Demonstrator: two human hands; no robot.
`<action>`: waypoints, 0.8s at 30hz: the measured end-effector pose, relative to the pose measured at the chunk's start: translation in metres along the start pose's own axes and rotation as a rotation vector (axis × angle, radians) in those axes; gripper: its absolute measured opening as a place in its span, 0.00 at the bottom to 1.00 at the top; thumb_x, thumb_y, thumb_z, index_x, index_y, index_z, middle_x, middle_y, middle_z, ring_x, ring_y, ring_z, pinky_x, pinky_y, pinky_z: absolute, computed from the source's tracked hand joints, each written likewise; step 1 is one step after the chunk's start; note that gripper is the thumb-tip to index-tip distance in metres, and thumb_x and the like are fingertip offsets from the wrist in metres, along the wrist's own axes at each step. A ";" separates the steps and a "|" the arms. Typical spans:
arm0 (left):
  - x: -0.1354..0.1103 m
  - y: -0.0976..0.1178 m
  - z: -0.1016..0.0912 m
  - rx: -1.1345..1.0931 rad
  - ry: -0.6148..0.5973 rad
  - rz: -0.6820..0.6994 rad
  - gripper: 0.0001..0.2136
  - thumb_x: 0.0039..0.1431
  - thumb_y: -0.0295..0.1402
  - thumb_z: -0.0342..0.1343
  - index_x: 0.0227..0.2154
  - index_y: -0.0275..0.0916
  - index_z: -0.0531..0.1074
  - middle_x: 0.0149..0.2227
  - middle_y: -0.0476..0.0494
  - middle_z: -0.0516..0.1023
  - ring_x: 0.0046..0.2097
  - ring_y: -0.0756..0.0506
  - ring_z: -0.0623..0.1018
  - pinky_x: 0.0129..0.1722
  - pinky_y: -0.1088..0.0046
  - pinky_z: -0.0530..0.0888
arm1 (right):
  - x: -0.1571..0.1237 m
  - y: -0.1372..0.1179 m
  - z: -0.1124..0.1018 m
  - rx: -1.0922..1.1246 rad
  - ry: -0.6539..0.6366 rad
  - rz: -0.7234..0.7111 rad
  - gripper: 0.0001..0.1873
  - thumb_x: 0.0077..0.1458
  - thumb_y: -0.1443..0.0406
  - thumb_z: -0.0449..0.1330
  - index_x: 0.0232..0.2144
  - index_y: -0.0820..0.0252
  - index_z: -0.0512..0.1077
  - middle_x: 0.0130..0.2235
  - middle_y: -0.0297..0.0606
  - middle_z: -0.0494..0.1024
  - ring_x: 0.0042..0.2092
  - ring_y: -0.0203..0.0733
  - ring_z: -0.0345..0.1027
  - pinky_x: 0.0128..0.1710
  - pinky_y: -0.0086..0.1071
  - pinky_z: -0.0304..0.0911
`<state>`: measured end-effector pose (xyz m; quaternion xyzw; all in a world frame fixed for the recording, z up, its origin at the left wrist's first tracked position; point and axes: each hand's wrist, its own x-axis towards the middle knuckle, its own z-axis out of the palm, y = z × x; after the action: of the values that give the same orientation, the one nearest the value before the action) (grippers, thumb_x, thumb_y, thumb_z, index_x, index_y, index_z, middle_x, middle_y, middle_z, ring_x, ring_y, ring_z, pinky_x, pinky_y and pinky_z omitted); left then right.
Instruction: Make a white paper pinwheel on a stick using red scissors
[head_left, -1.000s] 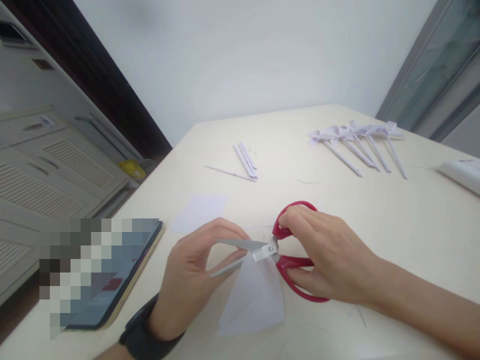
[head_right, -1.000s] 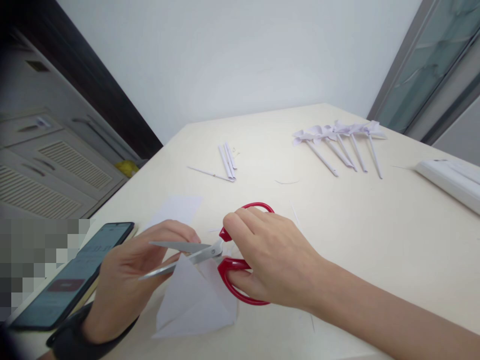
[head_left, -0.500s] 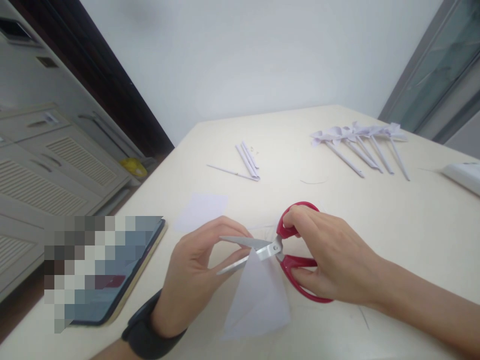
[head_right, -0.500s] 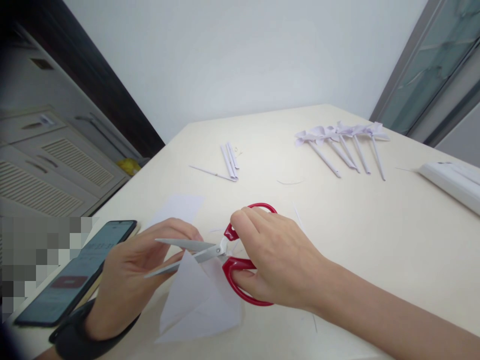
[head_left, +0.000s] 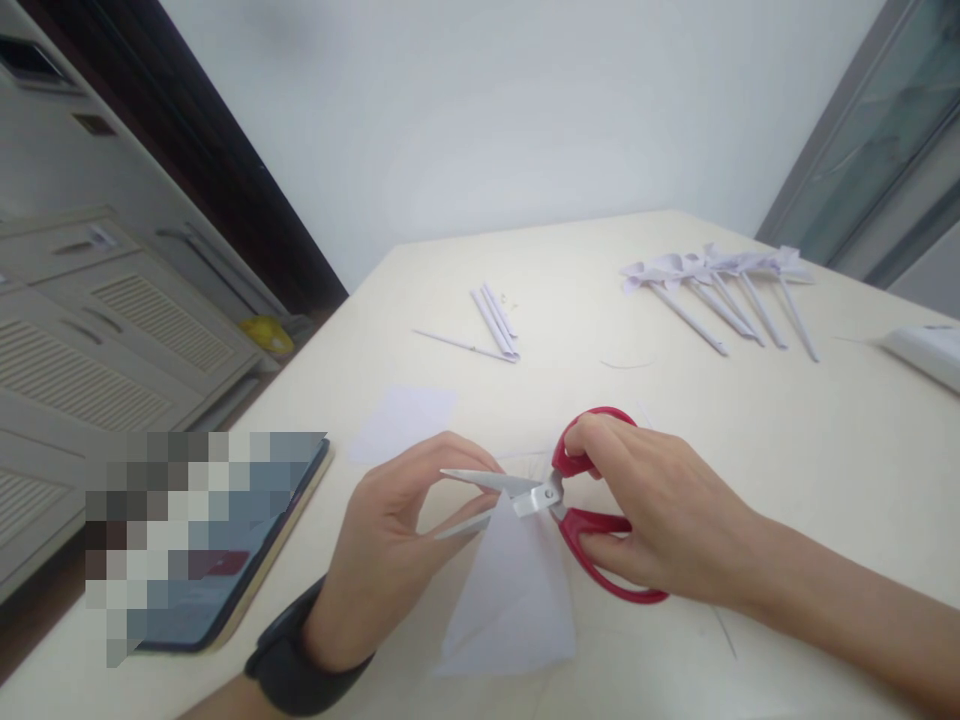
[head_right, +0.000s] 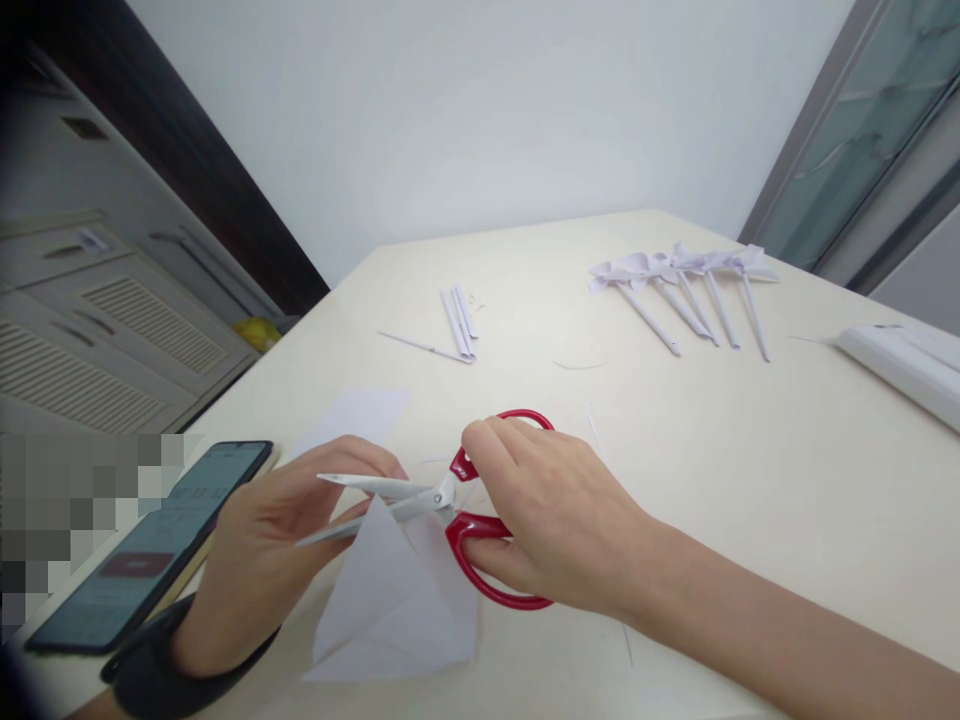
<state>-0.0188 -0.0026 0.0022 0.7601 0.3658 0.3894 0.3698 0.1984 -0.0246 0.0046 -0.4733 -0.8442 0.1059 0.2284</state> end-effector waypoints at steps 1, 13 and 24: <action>0.000 0.000 0.000 -0.003 -0.005 0.000 0.02 0.53 0.29 0.57 0.30 0.39 0.74 0.33 0.42 0.76 0.36 0.43 0.74 0.39 0.66 0.70 | 0.000 0.000 0.000 0.003 0.003 -0.001 0.12 0.44 0.69 0.53 0.33 0.57 0.57 0.31 0.34 0.70 0.30 0.38 0.64 0.27 0.30 0.58; 0.002 -0.003 0.002 -0.134 -0.022 -0.127 0.02 0.56 0.28 0.54 0.30 0.40 0.69 0.37 0.44 0.74 0.41 0.45 0.74 0.44 0.68 0.68 | 0.001 0.001 -0.001 0.204 -0.005 0.195 0.13 0.46 0.68 0.57 0.34 0.55 0.58 0.29 0.30 0.69 0.26 0.35 0.60 0.25 0.28 0.56; 0.008 -0.004 0.005 -0.141 -0.131 -0.321 0.04 0.57 0.31 0.52 0.28 0.40 0.64 0.33 0.46 0.76 0.36 0.46 0.75 0.35 0.72 0.70 | 0.006 -0.002 -0.004 0.812 -0.103 0.369 0.12 0.51 0.63 0.60 0.30 0.54 0.57 0.31 0.28 0.70 0.33 0.35 0.64 0.32 0.30 0.60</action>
<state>-0.0121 0.0043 -0.0009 0.6879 0.4293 0.3000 0.5025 0.1960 -0.0204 0.0106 -0.4821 -0.6460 0.4910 0.3305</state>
